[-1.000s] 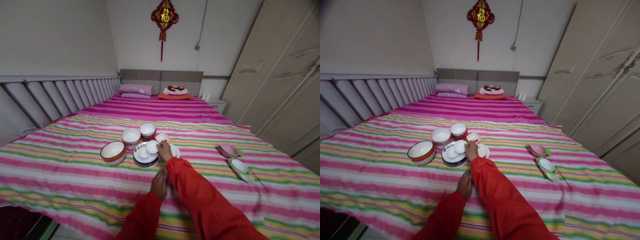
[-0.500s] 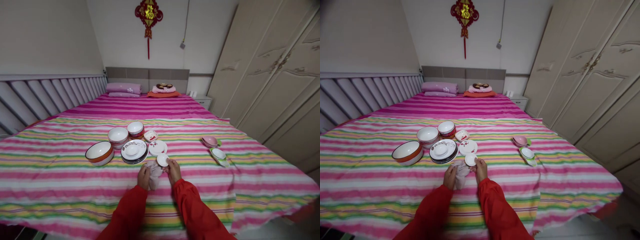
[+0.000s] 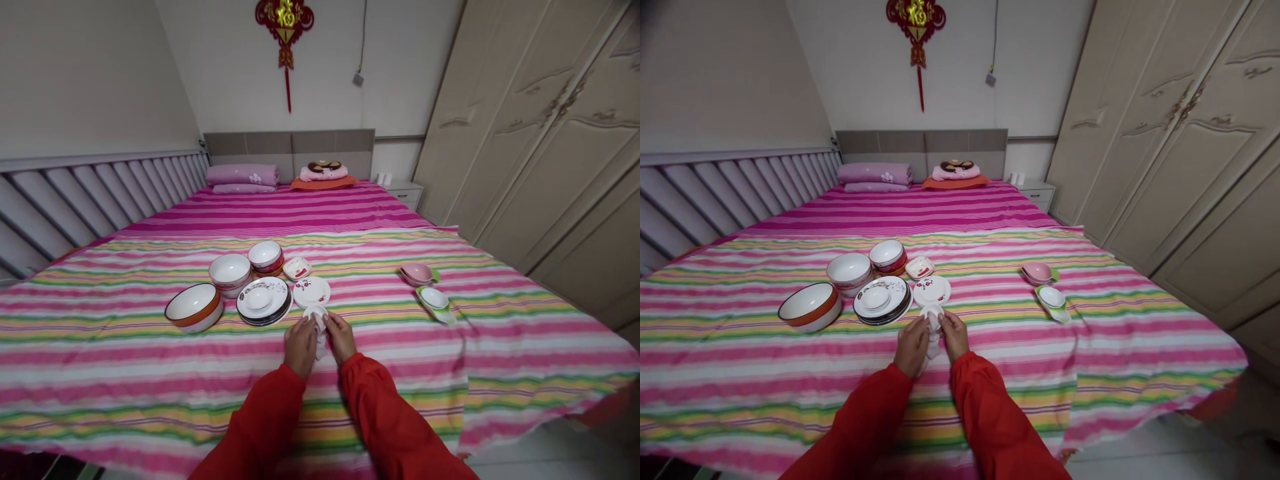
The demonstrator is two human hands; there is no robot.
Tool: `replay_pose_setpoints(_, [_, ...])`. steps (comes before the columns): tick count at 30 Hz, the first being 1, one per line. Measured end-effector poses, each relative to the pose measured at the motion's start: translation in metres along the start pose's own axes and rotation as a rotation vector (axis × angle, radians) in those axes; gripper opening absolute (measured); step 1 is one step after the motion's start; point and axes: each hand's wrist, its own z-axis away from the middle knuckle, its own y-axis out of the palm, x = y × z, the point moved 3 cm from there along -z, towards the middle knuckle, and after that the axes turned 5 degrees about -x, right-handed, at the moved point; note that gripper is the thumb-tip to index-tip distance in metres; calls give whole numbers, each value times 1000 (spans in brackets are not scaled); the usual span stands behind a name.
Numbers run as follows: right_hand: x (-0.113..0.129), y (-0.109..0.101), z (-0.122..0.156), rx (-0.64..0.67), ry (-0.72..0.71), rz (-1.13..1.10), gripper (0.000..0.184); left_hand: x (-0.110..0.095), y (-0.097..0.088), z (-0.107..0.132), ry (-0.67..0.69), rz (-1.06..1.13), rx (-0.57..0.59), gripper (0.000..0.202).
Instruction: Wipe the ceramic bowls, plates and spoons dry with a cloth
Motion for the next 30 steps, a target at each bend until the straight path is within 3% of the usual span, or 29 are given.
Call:
replay_pose_setpoints(4, [1,-3,-2,-38,-47,-13,29,-5,18,11,94,-151,96,46])
replay_pose_setpoints(6, [-1,-4,-2,-21,-26,4,32,-1,12,8,91,-148,93,45])
replay_pose_setpoints(11, [-5,-3,-3,50,28,37,43,5,-14,-12,90,-193,-75,44])
replay_pose_setpoints(18, [-1,-6,-3,-30,-39,9,29,-18,14,6,192,-387,240,45])
replay_pose_setpoints(22, [-1,-6,-2,3,-61,45,29,-9,4,5,276,-470,319,44])
replay_pose_setpoints(26, [-4,-4,-1,36,-30,74,35,5,-17,-5,333,-530,275,43])
replay_pose_setpoints(30, [-5,-4,-1,58,-11,58,35,7,-17,-5,339,-483,218,39])
